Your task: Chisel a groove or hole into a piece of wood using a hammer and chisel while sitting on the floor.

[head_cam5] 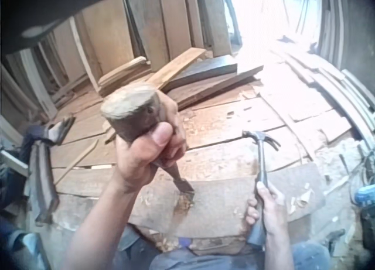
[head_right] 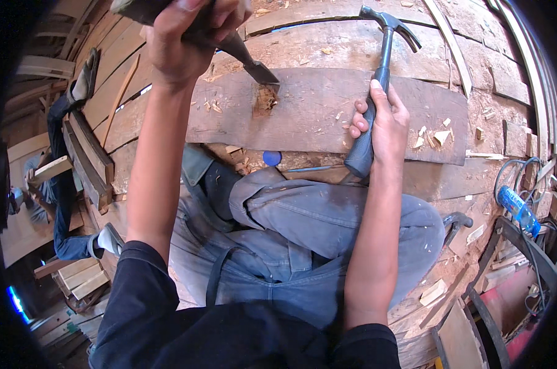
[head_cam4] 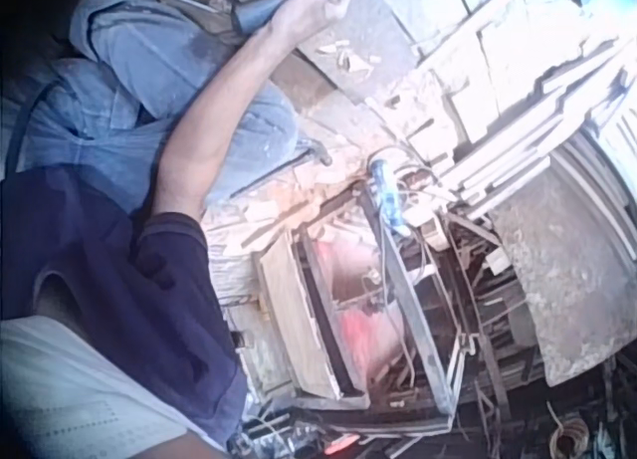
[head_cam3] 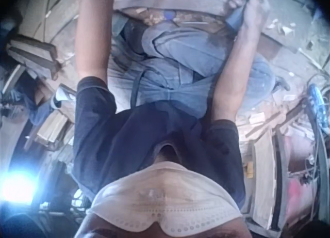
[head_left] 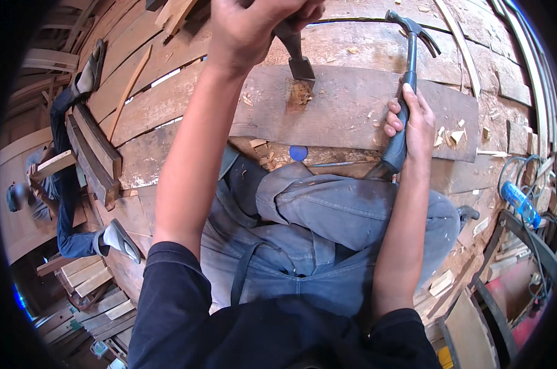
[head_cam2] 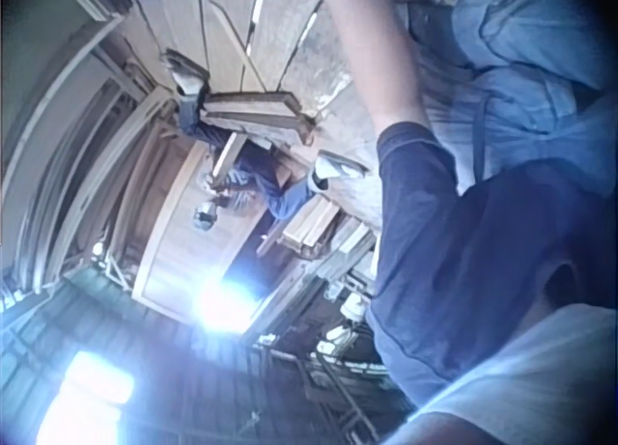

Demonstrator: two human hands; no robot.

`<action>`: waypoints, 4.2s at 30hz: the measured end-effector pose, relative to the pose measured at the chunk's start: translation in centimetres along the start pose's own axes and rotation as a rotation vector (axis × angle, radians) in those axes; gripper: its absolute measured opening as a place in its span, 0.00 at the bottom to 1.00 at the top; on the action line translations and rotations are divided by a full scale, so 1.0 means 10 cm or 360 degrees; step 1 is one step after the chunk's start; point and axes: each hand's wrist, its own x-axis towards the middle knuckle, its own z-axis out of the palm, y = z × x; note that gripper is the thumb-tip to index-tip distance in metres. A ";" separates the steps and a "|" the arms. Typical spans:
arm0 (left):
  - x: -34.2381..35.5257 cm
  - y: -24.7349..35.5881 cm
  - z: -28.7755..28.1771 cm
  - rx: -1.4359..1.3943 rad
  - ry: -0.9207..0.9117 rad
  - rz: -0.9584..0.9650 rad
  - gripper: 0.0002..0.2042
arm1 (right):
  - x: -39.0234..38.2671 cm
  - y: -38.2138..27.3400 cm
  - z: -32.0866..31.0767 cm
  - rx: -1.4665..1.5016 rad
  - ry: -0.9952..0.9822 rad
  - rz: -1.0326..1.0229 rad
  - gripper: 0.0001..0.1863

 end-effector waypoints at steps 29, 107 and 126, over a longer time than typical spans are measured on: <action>0.09 0.00 -0.02 0.0026 -0.0124 -0.0067 0.14 | 0.02 0.01 0.02 -0.0019 -0.0004 -0.0011 0.10; -0.06 -0.07 -0.58 -0.0202 0.0582 0.0124 0.07 | -0.47 -2.13 1.84 -0.2099 -0.0298 -0.0925 0.17; -0.06 -0.05 -0.64 -0.0204 0.0641 0.0039 0.06 | -0.83 -1.21 1.23 -0.1171 -0.0489 -0.0463 0.30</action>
